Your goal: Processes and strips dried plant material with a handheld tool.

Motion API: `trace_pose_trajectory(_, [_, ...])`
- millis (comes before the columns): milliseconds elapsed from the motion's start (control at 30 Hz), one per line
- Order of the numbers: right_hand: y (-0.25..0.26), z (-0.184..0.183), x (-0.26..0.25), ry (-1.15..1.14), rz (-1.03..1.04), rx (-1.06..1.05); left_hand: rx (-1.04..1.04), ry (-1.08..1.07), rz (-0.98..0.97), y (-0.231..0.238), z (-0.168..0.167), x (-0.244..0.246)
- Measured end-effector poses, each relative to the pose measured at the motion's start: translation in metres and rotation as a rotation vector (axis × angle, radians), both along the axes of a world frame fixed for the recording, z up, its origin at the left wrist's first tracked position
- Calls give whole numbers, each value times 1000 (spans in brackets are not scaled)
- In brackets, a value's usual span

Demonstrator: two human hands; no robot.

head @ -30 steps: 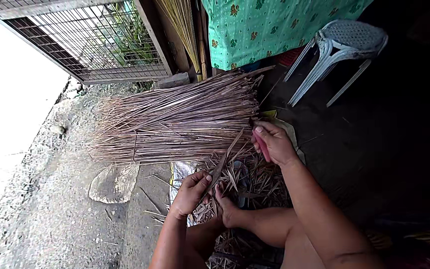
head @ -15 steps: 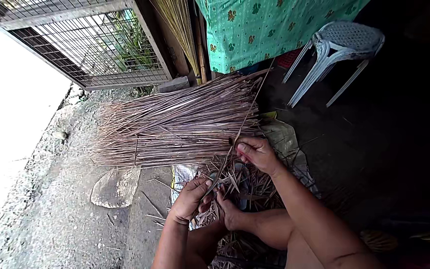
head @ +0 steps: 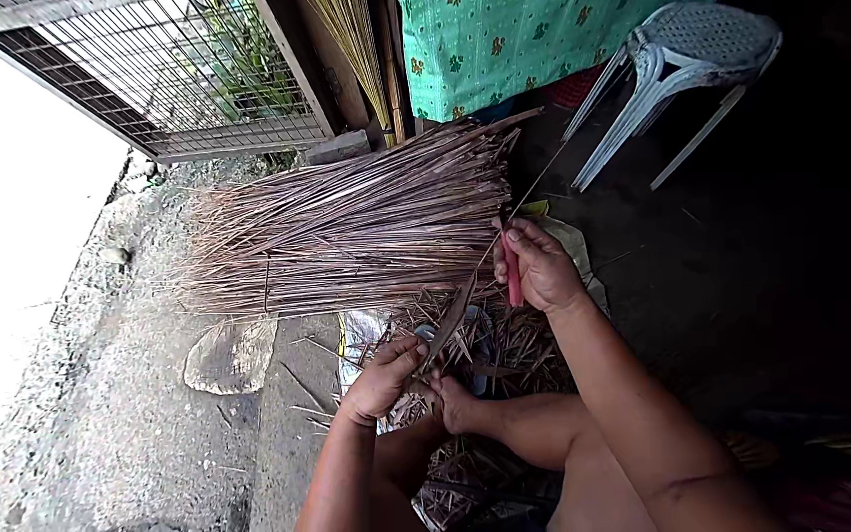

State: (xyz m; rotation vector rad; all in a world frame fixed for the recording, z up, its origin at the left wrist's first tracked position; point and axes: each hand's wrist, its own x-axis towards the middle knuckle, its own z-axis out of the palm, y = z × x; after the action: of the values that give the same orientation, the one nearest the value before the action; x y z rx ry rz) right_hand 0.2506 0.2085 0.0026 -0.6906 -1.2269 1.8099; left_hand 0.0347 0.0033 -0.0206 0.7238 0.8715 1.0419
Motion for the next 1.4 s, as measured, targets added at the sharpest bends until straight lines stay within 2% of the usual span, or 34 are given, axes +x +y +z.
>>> trace_pose_trajectory(133, [-11, 1, -3, -100, 81, 42, 51, -21, 146, 5, 4, 10])
trace_pose_trajectory(233, [-37, 0, -18, -224, 371, 86, 46, -25, 293, 8, 5, 13])
trace_pose_trajectory(300, [-56, -3, -29, -285, 563, 124, 42, -24, 330, 8, 6, 12])
trace_pose_trajectory(367, [-68, -6, -33, -292, 666, 148, 44, -30, 340, 7, 7, 13])
trace_pose_trajectory(567, [-57, -9, -29, -212, 588, 207, 61, -99, 259, 5, 9, 14])
trace_pose_trajectory(700, [-45, -12, -26, -246, 519, 236, 87, -78, 207, 3, 8, 11])
trace_pose_trajectory(900, [-32, -13, -24, -313, 387, 290, 104, 104, 229, 6, 8, 10])
trace_pose_trajectory(1000, [-22, -14, -20, -375, 205, 315, 117, 160, 218, 5, 6, 9])
trace_pose_trajectory(1133, [-5, -9, -12, -380, -94, 184, 146, 270, 227, 5, 4, 8])
trace_pose_trajectory(1200, [-10, -1, -9, -347, -26, 140, 163, 316, 251, 6, 3, 7])
trace_pose_trajectory(1333, [-37, 5, -18, -359, 382, 156, 242, 483, 301, 8, 1, 9])
trace_pose_trajectory(1400, [-43, 1, -24, -411, 437, 159, 284, 569, 314, 7, -1, 9])
